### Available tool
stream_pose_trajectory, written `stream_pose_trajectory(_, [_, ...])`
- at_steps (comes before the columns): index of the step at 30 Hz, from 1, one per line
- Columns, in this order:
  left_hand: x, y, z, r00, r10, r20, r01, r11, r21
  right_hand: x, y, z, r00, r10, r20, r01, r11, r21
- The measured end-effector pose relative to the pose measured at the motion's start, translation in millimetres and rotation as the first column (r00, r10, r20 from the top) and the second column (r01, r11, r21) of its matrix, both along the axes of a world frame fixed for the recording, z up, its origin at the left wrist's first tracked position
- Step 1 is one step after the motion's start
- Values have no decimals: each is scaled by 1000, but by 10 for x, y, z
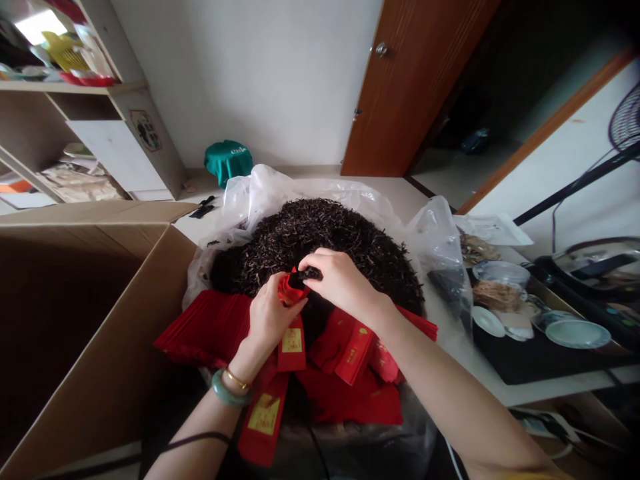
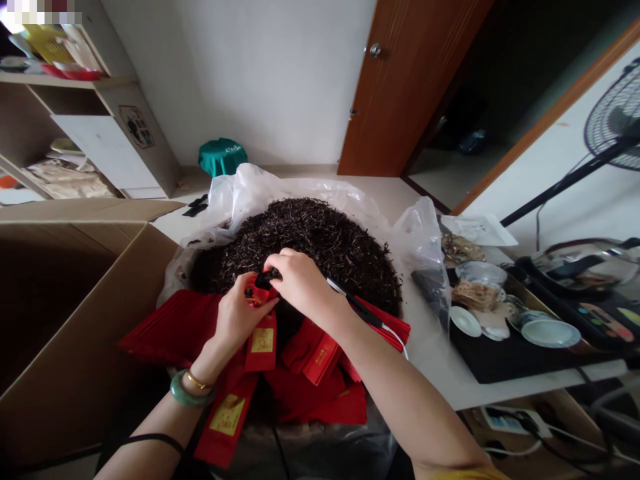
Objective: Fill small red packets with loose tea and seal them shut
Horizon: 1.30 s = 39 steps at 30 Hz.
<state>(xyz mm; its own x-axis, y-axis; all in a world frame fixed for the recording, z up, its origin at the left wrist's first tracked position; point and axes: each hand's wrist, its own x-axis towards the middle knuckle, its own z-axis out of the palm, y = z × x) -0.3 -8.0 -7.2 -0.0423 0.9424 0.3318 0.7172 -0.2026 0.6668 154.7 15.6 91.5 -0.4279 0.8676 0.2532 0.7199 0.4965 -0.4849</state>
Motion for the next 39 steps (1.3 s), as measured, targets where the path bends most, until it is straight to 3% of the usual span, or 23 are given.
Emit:
stream_pose_trajectory(8, [10,-1,18,1000,-1,-8,1,1000,-10,-50,-64,10,999,22,-49,-23,1000,-15])
stream_pose_trajectory(14, [6,3,4,1000,16,17,-16,1000,14,90,-14,-48,953,-52,-299,85,992,98])
stream_pose_trajectory(17, [15,0,-20,994,23,108,-29,998,55,183,10,-134,928,-95,-359,129,989,72])
stream_pose_trajectory(20, [34,-10,-55,978,34,205,-54,994,93,206,-55,-191,944,5,-330,17,998,65])
stream_pose_trajectory(23, [66,-29,-109,962,53,267,-82,992,100,141,-200,-214,974,97,-206,-68,988,141])
stream_pose_trajectory(26, [102,-54,-157,956,92,279,-124,987,99,35,-310,-269,998,31,-57,-22,990,142])
stream_pose_trajectory(28, [116,-66,-157,962,96,257,-127,987,104,-15,-320,-334,998,-26,-56,31,994,105])
stream_pose_trajectory(32, [80,-45,-52,978,-18,209,5,998,64,28,-246,-448,957,-101,-272,89,994,-56])
stream_pose_trajectory(34, [40,-19,23,957,-92,277,96,995,1,107,-218,-462,910,-138,-391,85,985,-152])
stream_pose_trajectory(36, [10,-3,89,886,-159,435,218,972,-88,190,-220,-451,864,-156,-479,56,975,-217])
stream_pose_trajectory(39, [15,-23,159,713,-163,682,389,901,-191,276,-265,-427,816,-175,-551,8,956,-292])
